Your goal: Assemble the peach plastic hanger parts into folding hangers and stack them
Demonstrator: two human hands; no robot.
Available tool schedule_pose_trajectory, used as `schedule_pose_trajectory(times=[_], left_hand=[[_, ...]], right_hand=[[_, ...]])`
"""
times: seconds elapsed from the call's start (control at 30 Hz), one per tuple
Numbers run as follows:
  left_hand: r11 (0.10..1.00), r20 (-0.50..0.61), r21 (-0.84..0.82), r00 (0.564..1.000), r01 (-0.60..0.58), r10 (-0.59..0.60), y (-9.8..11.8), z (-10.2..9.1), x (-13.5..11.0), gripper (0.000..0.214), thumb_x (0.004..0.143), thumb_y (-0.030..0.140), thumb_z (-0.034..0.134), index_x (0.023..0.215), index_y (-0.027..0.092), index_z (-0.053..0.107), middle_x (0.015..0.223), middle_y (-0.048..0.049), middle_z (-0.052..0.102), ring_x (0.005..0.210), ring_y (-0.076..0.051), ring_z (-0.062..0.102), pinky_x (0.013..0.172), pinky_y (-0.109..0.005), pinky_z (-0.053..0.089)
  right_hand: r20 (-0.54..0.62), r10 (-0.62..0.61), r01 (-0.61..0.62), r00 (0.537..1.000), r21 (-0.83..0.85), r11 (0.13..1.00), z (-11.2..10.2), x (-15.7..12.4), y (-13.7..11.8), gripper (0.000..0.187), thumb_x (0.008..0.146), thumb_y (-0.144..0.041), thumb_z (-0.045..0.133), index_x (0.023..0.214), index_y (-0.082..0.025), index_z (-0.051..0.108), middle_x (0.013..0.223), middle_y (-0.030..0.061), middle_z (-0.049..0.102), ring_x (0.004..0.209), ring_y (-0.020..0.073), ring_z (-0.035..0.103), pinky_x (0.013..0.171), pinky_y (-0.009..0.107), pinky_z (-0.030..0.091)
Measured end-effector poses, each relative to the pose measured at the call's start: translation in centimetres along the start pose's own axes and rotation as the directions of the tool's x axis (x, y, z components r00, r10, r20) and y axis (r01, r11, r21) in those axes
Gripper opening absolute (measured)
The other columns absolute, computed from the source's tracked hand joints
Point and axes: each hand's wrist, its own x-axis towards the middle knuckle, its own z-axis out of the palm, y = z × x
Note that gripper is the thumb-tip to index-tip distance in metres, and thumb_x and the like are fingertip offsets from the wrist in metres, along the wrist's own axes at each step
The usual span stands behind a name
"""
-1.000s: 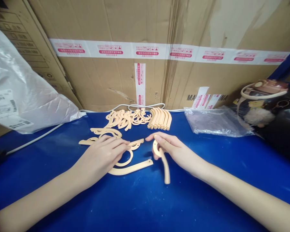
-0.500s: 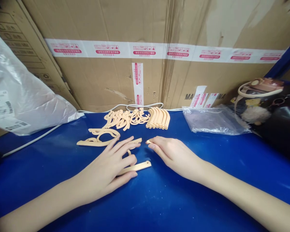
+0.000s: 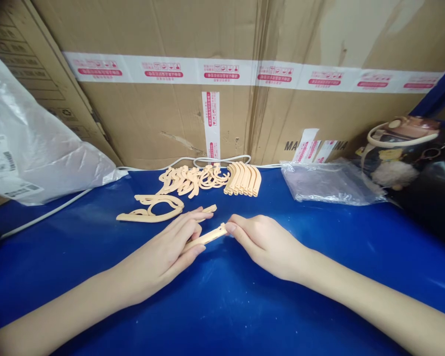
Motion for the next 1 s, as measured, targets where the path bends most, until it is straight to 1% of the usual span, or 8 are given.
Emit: schedule_pose_trajectory(times=[0.1, 0.2, 0.33, 0.47, 0.53, 0.6, 0.77, 1.0], left_hand=[[1.0, 0.0, 0.004, 1.0, 0.005, -0.005, 0.01, -0.01, -0.01, 0.016, 0.101, 0.031, 0.034, 0.097, 0.021, 0.045, 0.142, -0.0099, 0.041, 0.14, -0.023, 0.026, 0.111, -0.045, 0.033], [0.999, 0.028, 0.043, 1.0, -0.009, 0.008, 0.01, 0.05, -0.03, 0.021, 0.101, 0.031, 0.031, 0.103, 0.021, 0.05, 0.147, -0.0074, 0.036, 0.141, -0.024, 0.023, 0.112, -0.046, 0.031], [0.998, 0.03, 0.057, 0.999, -0.018, 0.016, -0.05, 0.25, -0.03, 0.025, 0.102, 0.031, 0.03, 0.107, 0.02, 0.051, 0.149, -0.0068, 0.033, 0.14, -0.024, 0.025, 0.112, -0.046, 0.033], [0.998, 0.02, 0.059, 0.999, -0.032, 0.031, -0.13, 0.39, -0.05, 0.025, 0.102, 0.03, 0.029, 0.105, 0.02, 0.052, 0.148, -0.007, 0.034, 0.139, -0.024, 0.028, 0.112, -0.046, 0.034], [0.998, 0.016, 0.059, 0.999, -0.034, 0.034, -0.18, 0.43, -0.07, 0.024, 0.102, 0.03, 0.03, 0.106, 0.02, 0.052, 0.148, -0.0068, 0.034, 0.139, -0.024, 0.029, 0.112, -0.046, 0.034], [0.998, 0.015, 0.059, 0.999, -0.037, 0.036, -0.24, 0.47, -0.08, 0.024, 0.102, 0.03, 0.03, 0.105, 0.02, 0.051, 0.148, -0.0068, 0.034, 0.139, -0.024, 0.029, 0.112, -0.045, 0.034], [0.996, 0.019, 0.076, 0.999, -0.049, 0.047, -0.4, 0.58, -0.14, 0.022, 0.101, 0.029, 0.031, 0.103, 0.02, 0.051, 0.147, -0.0078, 0.035, 0.139, -0.024, 0.028, 0.113, -0.046, 0.032], [0.993, 0.036, 0.1, 0.998, -0.062, 0.058, -0.51, 0.53, -0.11, 0.019, 0.101, 0.027, 0.033, 0.101, 0.019, 0.051, 0.146, -0.0078, 0.036, 0.139, -0.023, 0.03, 0.113, -0.044, 0.032]], right_hand=[[0.006, -0.039, 0.039, 0.999, 0.012, 0.999, 0.04, -0.03, -0.07, 0.035, 0.102, -0.042, 0.028, 0.081, -0.021, 0.047, 0.069, -0.0026, 0.054, 0.06, 0.0124, 0.049, 0.06, 0.026, 0.035], [0.018, -0.078, 0.079, 0.997, -0.019, 0.997, 0.15, -0.14, 0.01, 0.032, 0.102, -0.041, 0.03, 0.084, -0.021, 0.049, 0.072, -0.0022, 0.055, 0.061, 0.0122, 0.051, 0.059, 0.025, 0.035], [-0.004, -0.11, 0.108, 0.994, -0.182, 0.977, 0.36, -0.39, 0.35, 0.032, 0.102, -0.038, 0.028, 0.086, -0.02, 0.049, 0.07, -0.0018, 0.056, 0.057, 0.0126, 0.053, 0.055, 0.025, 0.034], [-0.029, -0.224, 0.187, 0.974, -0.454, 0.871, 0.54, -0.57, 0.72, 0.038, 0.102, -0.036, 0.024, 0.084, -0.019, 0.052, 0.069, -0.0002, 0.057, 0.053, 0.014, 0.055, 0.05, 0.026, 0.031], [-0.036, -0.283, 0.219, 0.958, -0.544, 0.81, 0.61, -0.58, 0.81, 0.04, 0.102, -0.035, 0.023, 0.084, -0.018, 0.054, 0.069, 0.0006, 0.058, 0.055, 0.0146, 0.056, 0.05, 0.027, 0.031], [-0.052, -0.32, 0.228, 0.946, -0.592, 0.773, 0.65, -0.57, 0.83, 0.04, 0.102, -0.034, 0.023, 0.089, -0.017, 0.057, 0.072, 0.0018, 0.059, 0.059, 0.0153, 0.059, 0.051, 0.027, 0.032], [-0.081, -0.354, 0.225, 0.932, -0.635, 0.739, 0.62, -0.68, 0.74, 0.041, 0.102, -0.035, 0.023, 0.102, -0.017, 0.06, 0.077, 0.0032, 0.062, 0.063, 0.0154, 0.06, 0.054, 0.028, 0.033], [-0.078, -0.351, 0.237, 0.933, -0.603, 0.762, 0.47, -0.72, 0.74, 0.038, 0.1, -0.035, 0.029, 0.102, -0.018, 0.063, 0.076, 0.0027, 0.061, 0.062, 0.0147, 0.058, 0.055, 0.028, 0.033]])
